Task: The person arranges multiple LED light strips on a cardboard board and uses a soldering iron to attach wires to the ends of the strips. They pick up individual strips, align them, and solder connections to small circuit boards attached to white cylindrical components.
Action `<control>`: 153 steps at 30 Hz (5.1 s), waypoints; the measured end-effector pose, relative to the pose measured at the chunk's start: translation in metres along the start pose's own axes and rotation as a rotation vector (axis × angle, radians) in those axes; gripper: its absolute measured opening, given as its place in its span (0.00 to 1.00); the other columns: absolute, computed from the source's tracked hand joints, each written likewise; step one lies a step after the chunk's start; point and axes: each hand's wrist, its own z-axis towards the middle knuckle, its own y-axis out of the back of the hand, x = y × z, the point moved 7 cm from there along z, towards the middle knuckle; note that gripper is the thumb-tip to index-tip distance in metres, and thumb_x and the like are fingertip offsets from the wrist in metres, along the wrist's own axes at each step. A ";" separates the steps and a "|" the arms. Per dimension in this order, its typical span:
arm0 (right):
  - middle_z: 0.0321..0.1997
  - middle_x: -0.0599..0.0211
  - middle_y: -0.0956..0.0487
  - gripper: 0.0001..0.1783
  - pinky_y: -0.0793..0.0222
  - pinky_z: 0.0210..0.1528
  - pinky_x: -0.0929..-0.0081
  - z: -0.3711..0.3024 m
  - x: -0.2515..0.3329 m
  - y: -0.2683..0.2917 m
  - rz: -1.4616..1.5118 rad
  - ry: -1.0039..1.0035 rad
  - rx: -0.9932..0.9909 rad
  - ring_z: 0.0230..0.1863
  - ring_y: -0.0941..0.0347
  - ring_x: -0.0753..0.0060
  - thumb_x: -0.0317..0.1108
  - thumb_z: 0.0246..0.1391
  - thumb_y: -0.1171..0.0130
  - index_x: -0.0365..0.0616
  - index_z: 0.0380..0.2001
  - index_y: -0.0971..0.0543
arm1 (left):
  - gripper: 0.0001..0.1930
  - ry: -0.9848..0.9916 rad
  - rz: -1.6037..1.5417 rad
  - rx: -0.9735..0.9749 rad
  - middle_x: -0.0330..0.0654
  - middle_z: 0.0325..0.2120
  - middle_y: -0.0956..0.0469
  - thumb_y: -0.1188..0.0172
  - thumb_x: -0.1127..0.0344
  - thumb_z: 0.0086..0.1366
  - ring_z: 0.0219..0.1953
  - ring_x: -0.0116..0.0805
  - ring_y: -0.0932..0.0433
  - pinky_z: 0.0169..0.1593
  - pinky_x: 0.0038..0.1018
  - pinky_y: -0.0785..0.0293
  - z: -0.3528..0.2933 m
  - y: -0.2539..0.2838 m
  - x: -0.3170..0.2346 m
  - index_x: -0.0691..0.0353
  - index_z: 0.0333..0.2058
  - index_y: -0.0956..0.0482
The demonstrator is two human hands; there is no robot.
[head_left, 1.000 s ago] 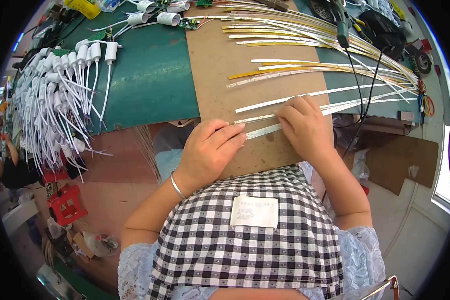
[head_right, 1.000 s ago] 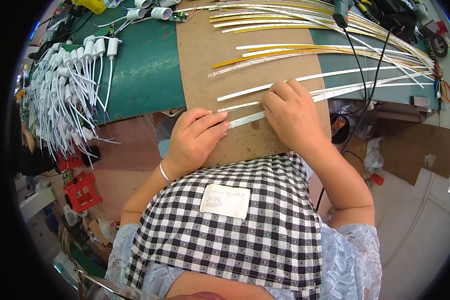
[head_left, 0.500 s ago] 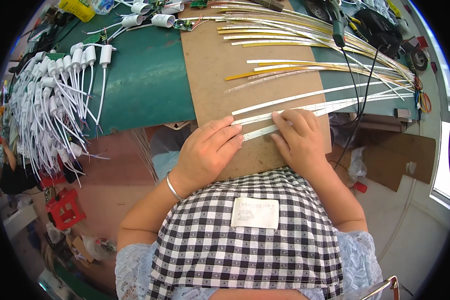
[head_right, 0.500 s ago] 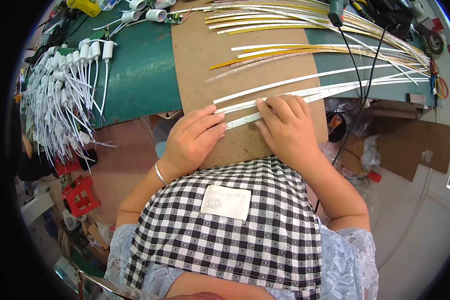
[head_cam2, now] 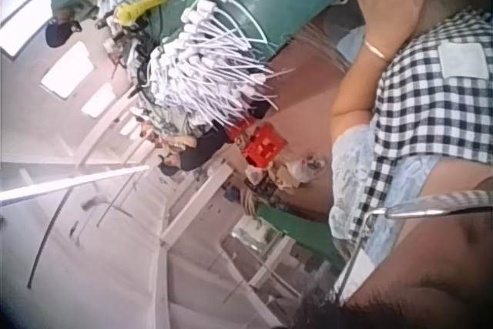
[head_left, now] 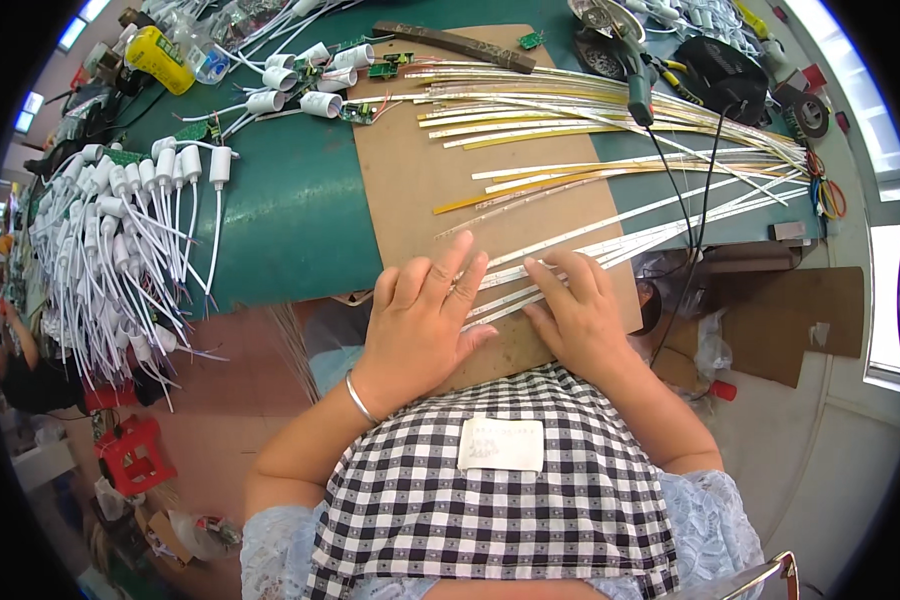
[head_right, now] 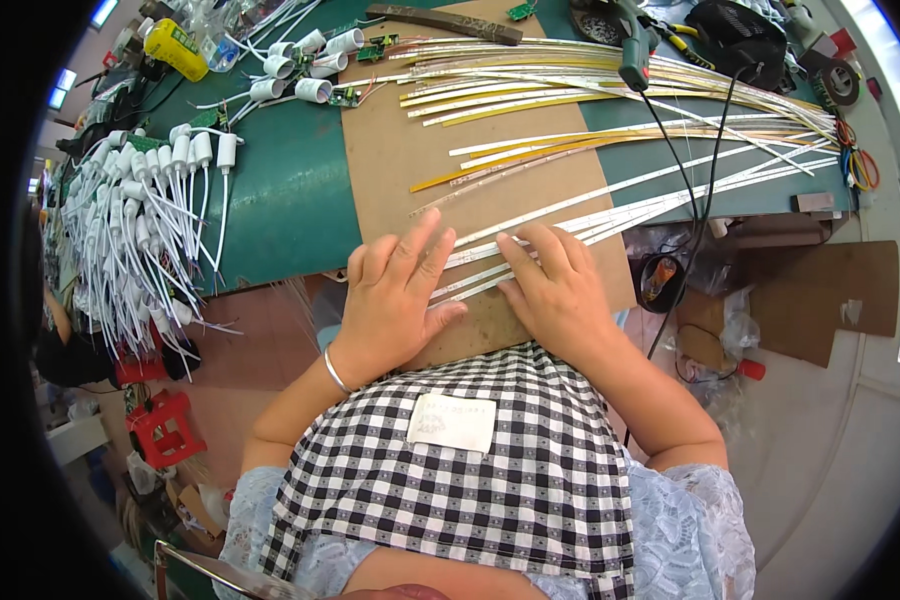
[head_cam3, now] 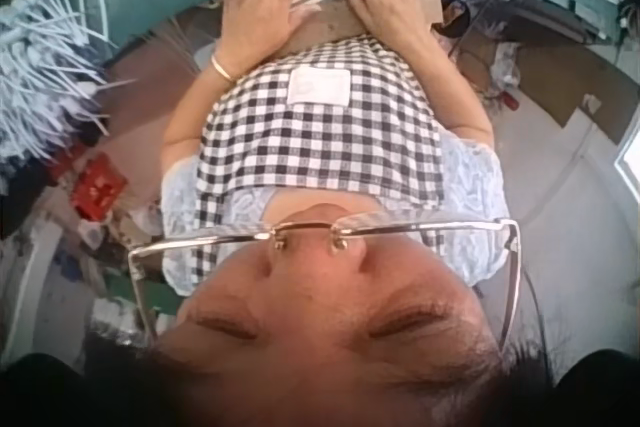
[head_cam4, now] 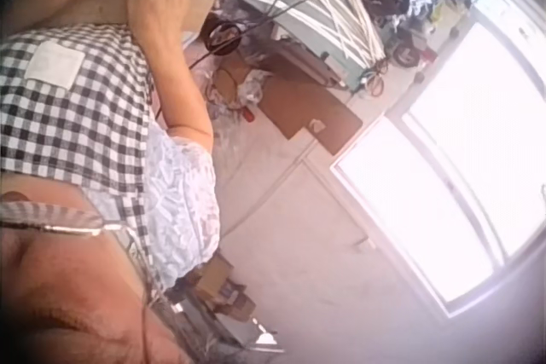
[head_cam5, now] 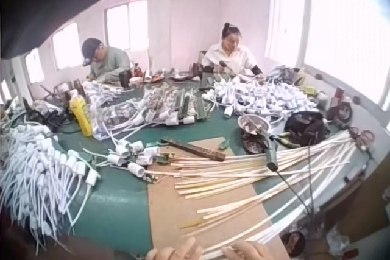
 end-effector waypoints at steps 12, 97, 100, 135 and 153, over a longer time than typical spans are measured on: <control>0.49 0.63 0.23 0.15 0.36 0.57 0.58 0.060 -0.035 0.003 0.042 0.054 -0.052 0.52 0.30 0.57 0.35 0.51 0.37 0.45 0.43 0.20 | 0.44 -0.078 0.091 0.129 0.48 0.70 0.46 0.46 0.36 0.60 0.73 0.46 0.53 0.72 0.50 0.65 -0.003 -0.011 -0.005 0.64 0.65 0.38; 0.34 0.69 0.23 0.05 0.43 0.54 0.63 0.090 -0.064 -0.014 0.066 0.254 0.513 0.42 0.27 0.65 0.36 0.58 0.44 0.49 0.33 0.22 | 0.46 -0.059 0.061 0.155 0.50 0.70 0.49 0.43 0.38 0.59 0.73 0.50 0.55 0.73 0.47 0.63 -0.004 -0.015 -0.002 0.62 0.68 0.43; 0.35 0.70 0.22 0.05 0.46 0.55 0.63 0.094 -0.059 -0.018 -0.059 0.306 0.650 0.42 0.27 0.66 0.38 0.58 0.43 0.51 0.32 0.22 | 0.46 -0.062 0.055 0.160 0.50 0.70 0.48 0.43 0.38 0.59 0.73 0.50 0.54 0.73 0.47 0.62 -0.004 -0.017 -0.002 0.63 0.67 0.43; 0.34 0.67 0.24 0.04 0.31 0.45 0.64 0.093 -0.042 -0.018 0.075 0.352 0.158 0.39 0.28 0.60 0.32 0.50 0.38 0.45 0.30 0.21 | 0.44 -0.057 0.026 0.104 0.48 0.70 0.47 0.42 0.37 0.58 0.73 0.49 0.55 0.72 0.52 0.64 -0.003 -0.013 -0.002 0.61 0.66 0.39; 0.36 0.66 0.25 0.07 0.28 0.43 0.62 0.105 -0.029 -0.027 0.042 0.372 0.121 0.40 0.27 0.59 0.30 0.49 0.41 0.44 0.34 0.22 | 0.43 -0.062 0.035 0.069 0.47 0.69 0.44 0.42 0.38 0.58 0.71 0.44 0.50 0.71 0.52 0.61 -0.004 -0.010 -0.003 0.60 0.65 0.36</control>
